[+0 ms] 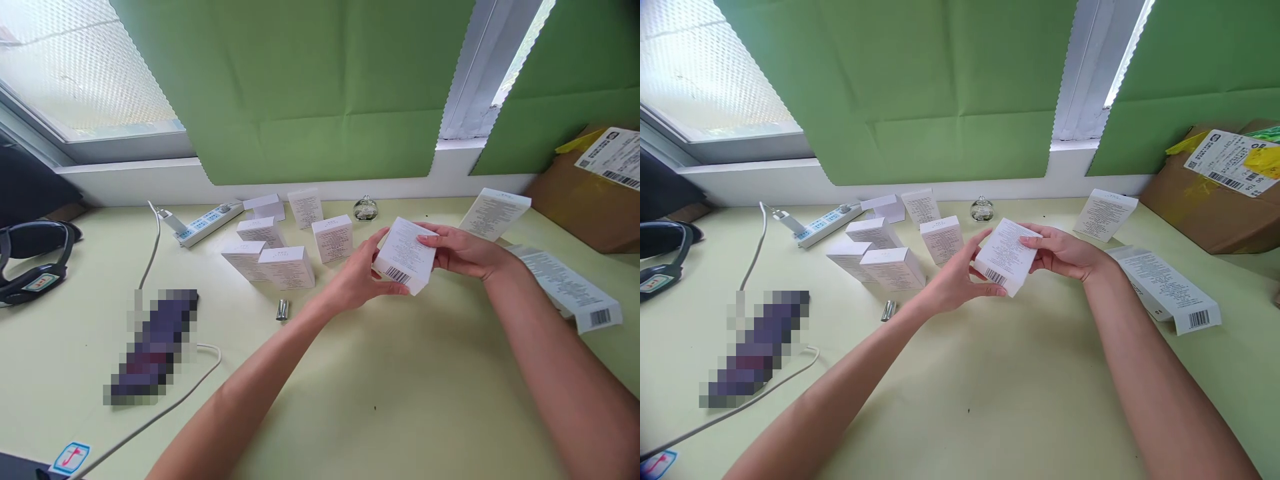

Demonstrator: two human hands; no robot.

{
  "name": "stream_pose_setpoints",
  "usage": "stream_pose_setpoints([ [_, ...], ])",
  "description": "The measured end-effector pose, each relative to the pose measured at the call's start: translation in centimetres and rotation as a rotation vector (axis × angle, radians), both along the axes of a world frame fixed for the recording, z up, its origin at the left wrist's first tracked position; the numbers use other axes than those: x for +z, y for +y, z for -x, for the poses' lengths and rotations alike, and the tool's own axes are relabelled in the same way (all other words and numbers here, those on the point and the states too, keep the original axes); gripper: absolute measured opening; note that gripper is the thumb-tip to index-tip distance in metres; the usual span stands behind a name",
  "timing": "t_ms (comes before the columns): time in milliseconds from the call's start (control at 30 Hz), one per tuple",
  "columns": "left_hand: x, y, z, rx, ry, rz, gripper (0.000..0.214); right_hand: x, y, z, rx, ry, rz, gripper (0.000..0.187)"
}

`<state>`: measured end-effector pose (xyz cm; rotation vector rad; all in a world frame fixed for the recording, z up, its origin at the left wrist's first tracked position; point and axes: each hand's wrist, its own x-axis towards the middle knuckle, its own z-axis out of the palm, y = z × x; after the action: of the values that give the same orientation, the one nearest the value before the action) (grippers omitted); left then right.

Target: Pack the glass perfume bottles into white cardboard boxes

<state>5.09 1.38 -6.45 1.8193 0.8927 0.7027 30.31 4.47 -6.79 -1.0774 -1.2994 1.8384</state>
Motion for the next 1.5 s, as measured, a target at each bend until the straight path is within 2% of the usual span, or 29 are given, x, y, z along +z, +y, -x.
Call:
stream_pose_setpoints([
  [233, -0.6, -0.1, 0.0, 0.043, -0.044, -0.079, 0.085, 1.3, -0.2, 0.7, -0.058, -0.021, 0.049, 0.044],
  [433, -1.6, 0.2, -0.2, 0.152, -0.036, -0.102, 0.068, 1.3, -0.2, 1.7, -0.135, -0.015, 0.104, 0.029],
  [567, -1.5, 0.4, 0.0, 0.188, -0.067, -0.134, 0.057, 2.0, -0.4, 2.2, -0.183, -0.097, 0.141, 0.028],
  [700, -0.8, 0.4, 0.2, 0.238, -0.057, -0.116, 0.049, 2.7, -1.0, 2.4, -0.077, -0.262, 0.124, 0.039],
  [833, 0.7, 0.1, 0.5, 0.299, 0.034, -0.095, 0.05, 2.0, -1.2, 2.8, 0.161, -0.333, 0.131, 0.049],
  [967, 2.0, 0.0, 1.0, 0.258, 0.191, -0.032, 0.057, 0.9, -1.2, 3.4, 0.293, -0.273, 0.129, 0.052],
  [1067, 2.0, 0.3, 1.7, 0.244, 0.278, 0.004, 0.063, 0.8, -1.3, 3.4, 0.374, -0.2, 0.133, 0.065],
  [1200, 1.7, 0.7, 2.6, 0.197, 0.346, 0.032, 0.068, 1.2, -1.8, 2.9, 0.395, -0.303, -0.032, 0.052],
  [1300, 2.2, 0.7, 2.9, 0.091, 0.29, 0.092, 0.063, 1.7, -2.1, 2.6, 0.441, -0.432, -0.072, 0.059],
  [1433, 3.0, 0.5, 2.8, -0.097, 0.087, 0.32, 0.054, 2.5, -2.0, 2.5, 0.528, -0.435, -0.065, 0.057],
  [1500, 3.0, 0.5, 2.8, -0.139, 0.026, 0.404, 0.055, 2.8, -1.8, 2.5, 0.539, -0.437, -0.069, 0.056],
])
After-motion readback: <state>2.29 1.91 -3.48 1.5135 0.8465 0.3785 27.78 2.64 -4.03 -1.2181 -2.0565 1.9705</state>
